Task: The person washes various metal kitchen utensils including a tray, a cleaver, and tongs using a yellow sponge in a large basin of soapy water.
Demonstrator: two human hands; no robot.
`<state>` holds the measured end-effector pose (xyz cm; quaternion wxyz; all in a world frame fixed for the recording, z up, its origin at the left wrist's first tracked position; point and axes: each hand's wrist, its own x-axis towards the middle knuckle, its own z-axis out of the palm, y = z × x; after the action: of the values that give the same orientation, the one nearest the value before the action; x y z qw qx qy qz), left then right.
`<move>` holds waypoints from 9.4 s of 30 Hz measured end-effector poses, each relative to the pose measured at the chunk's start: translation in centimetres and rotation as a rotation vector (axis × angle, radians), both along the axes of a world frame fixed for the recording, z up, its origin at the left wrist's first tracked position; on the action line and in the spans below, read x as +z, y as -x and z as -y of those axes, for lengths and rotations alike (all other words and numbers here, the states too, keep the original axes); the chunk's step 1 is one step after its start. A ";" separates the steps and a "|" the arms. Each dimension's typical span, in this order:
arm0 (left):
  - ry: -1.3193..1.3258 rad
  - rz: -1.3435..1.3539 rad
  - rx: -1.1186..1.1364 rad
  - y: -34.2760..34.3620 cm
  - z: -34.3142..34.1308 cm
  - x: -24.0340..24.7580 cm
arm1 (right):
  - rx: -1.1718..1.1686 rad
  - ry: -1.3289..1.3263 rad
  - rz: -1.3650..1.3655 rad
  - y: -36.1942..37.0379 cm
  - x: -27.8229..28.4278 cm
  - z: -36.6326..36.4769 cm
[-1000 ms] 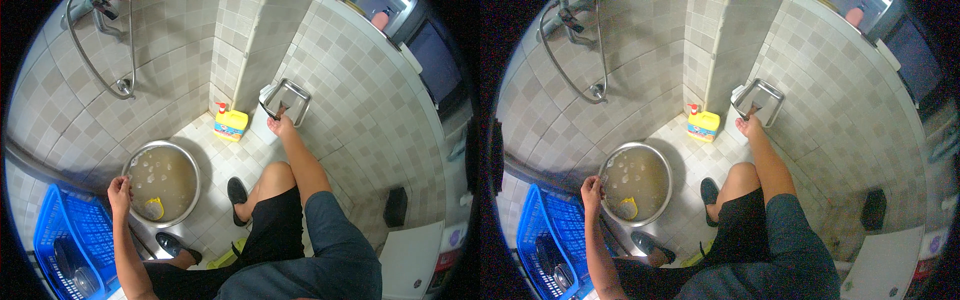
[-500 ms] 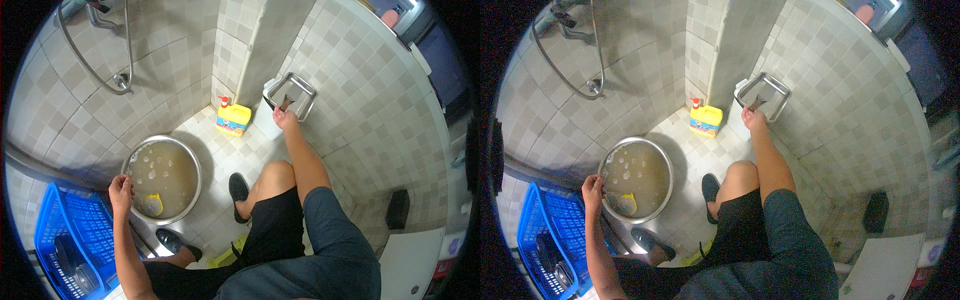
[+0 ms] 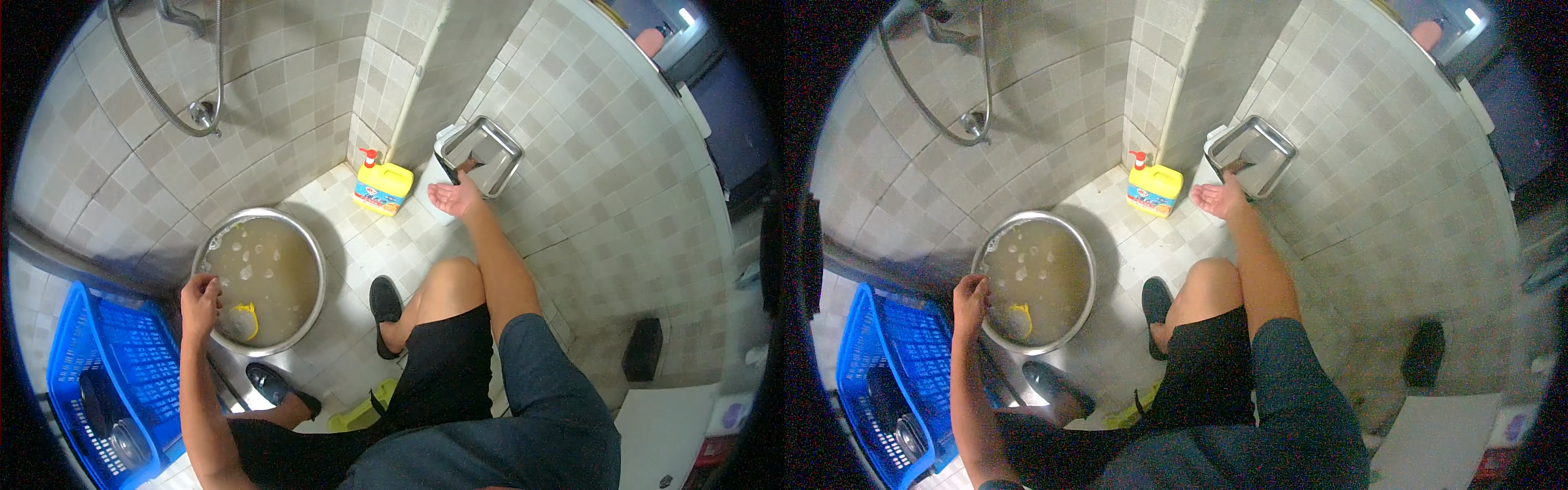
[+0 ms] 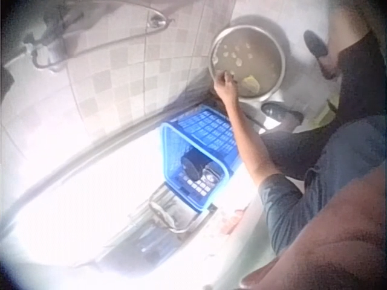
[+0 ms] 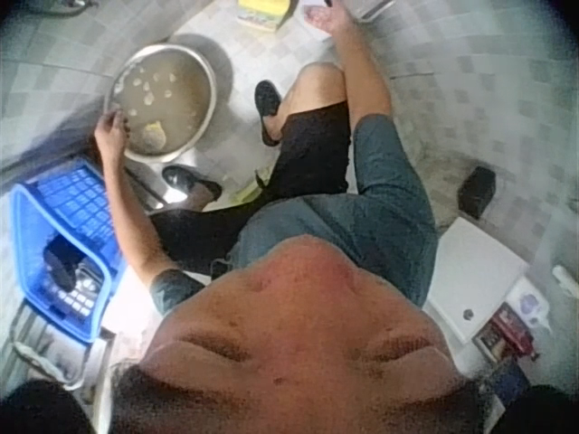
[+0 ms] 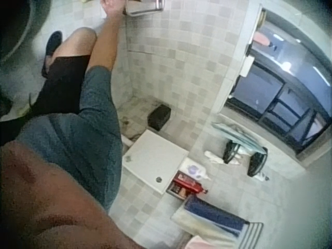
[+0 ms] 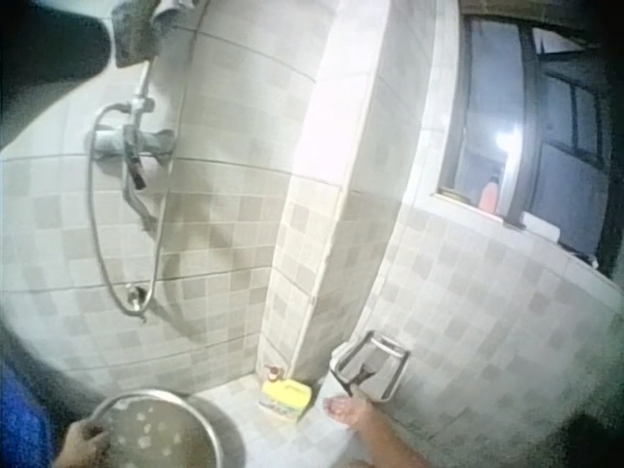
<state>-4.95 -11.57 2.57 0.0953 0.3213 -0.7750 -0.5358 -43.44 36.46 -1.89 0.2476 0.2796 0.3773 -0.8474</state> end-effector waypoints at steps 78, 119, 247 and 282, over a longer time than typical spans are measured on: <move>-1.301 -0.117 0.315 -2.0 -1.9 -29.1 | 1.029 -0.154 -0.141 -21.9 -24.9 33.7; -1.062 0.031 0.328 -0.9 -2.5 -27.1 | 1.178 -1.181 -0.976 -20.7 -24.8 32.8; 0.860 -0.209 0.217 8.0 -1.0 -12.4 | 0.523 -0.210 -1.104 -18.3 -3.6 37.5; -1.123 0.011 0.669 -1.3 -3.2 -28.3 | 1.643 -1.721 -1.300 -21.4 -23.1 38.2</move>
<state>-3.68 -8.42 -25.70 0.0705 0.5488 -0.2358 -0.7989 -21.99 -1.78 -24.94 0.2044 -0.4072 0.8875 0.0689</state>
